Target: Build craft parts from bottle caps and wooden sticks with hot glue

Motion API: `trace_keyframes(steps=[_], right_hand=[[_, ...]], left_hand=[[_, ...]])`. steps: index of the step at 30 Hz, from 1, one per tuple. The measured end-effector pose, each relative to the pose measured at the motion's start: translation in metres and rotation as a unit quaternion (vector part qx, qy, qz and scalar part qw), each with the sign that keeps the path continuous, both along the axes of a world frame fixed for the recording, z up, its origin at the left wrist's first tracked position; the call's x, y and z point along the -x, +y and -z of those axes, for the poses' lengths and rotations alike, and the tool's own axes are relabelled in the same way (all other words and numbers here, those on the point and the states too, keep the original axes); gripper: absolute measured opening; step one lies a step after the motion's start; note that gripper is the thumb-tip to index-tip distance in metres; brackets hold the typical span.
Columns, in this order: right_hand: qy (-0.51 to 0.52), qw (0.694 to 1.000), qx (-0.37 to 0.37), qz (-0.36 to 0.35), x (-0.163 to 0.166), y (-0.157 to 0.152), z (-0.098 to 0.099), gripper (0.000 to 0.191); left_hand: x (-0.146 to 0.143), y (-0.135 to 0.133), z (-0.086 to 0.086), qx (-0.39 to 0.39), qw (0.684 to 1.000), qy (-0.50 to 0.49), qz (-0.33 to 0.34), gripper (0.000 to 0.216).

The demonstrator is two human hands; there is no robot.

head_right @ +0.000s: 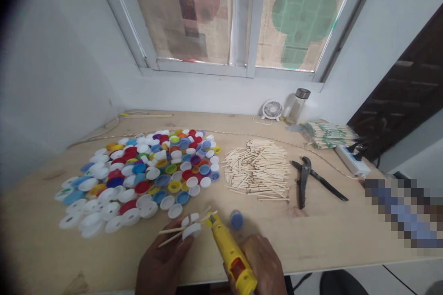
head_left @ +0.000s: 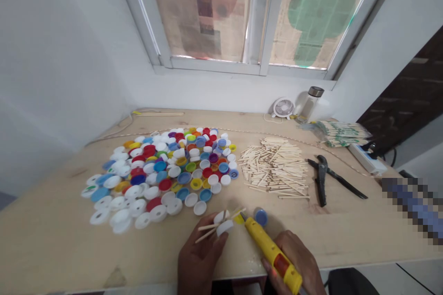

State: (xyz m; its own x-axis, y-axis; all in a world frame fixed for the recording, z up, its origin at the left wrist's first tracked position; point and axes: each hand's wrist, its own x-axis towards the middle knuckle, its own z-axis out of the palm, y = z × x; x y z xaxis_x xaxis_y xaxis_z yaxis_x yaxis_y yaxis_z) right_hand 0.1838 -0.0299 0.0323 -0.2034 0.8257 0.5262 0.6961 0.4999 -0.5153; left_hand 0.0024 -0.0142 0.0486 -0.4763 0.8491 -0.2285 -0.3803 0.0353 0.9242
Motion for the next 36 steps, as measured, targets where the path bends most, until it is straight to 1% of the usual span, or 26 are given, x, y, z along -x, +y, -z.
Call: trace_keyframes(steps=[4,8,11,13,16,20,22,24,26,28,29,30,32,33,36], right_hand=[[-0.022,0.999,0.018,-0.024,-0.004,0.003,-0.004,0.021],[-0.006,1.0,0.009,-0.013,-0.001,0.002,-0.004,0.025],[0.002,0.999,0.032,0.004,-0.002,0.001,-0.003,0.024],[-0.005,0.999,0.049,-0.009,-0.006,0.0,-0.003,0.019],[-0.01,0.997,0.066,-0.033,-0.014,-0.002,-0.006,0.016],[0.009,0.995,0.101,-0.001,-0.028,0.001,-0.017,0.017],[0.015,0.996,0.084,0.033,-0.043,0.006,-0.024,0.012],[0.007,0.995,0.045,0.09,-0.065,0.015,-0.032,0.008],[-0.029,0.991,0.019,0.129,-0.093,0.026,-0.036,0.01],[-0.083,0.987,0.004,0.138,-0.124,0.039,-0.036,0.013],[-0.114,0.982,-0.023,0.149,-0.139,0.046,-0.034,0.015],[-0.152,0.976,-0.046,0.146,-0.154,0.053,-0.031,0.017],[-0.237,0.962,-0.078,0.116,-0.18,0.067,-0.024,0.021],[-0.275,0.954,-0.076,0.096,-0.191,0.074,-0.02,0.024],[-0.322,0.943,-0.066,0.06,-0.214,0.091,-0.013,0.026]], left_hand=[[0.0,-0.001,-0.003,0.009,1.0,0.008,0.004,0.045],[0.002,-0.001,-0.004,0.021,1.0,0.007,0.005,0.046],[0.004,0.0,-0.002,0.039,0.999,0.006,0.021,0.048],[0.005,0.0,0.0,0.047,0.999,0.009,0.014,0.049],[0.004,0.0,0.003,0.046,0.999,0.018,-0.013,0.046],[0.005,-0.001,0.006,0.053,0.998,0.037,-0.009,0.043],[0.007,0.0,0.006,0.052,0.998,0.047,0.002,0.04],[0.009,0.0,0.006,0.05,0.997,0.052,0.011,0.039],[0.01,0.001,0.005,0.051,0.997,0.048,0.014,0.04],[0.011,0.001,0.005,0.052,0.998,0.033,0.02,0.041],[0.011,0.001,0.005,0.05,0.998,0.025,0.024,0.041],[0.011,0.002,0.005,0.049,0.998,0.02,0.028,0.04],[0.01,0.002,0.005,0.046,0.998,0.025,0.029,0.041],[0.01,0.002,0.005,0.045,0.998,0.032,0.027,0.042],[0.009,0.002,0.007,0.052,0.998,0.03,0.014,0.049]])
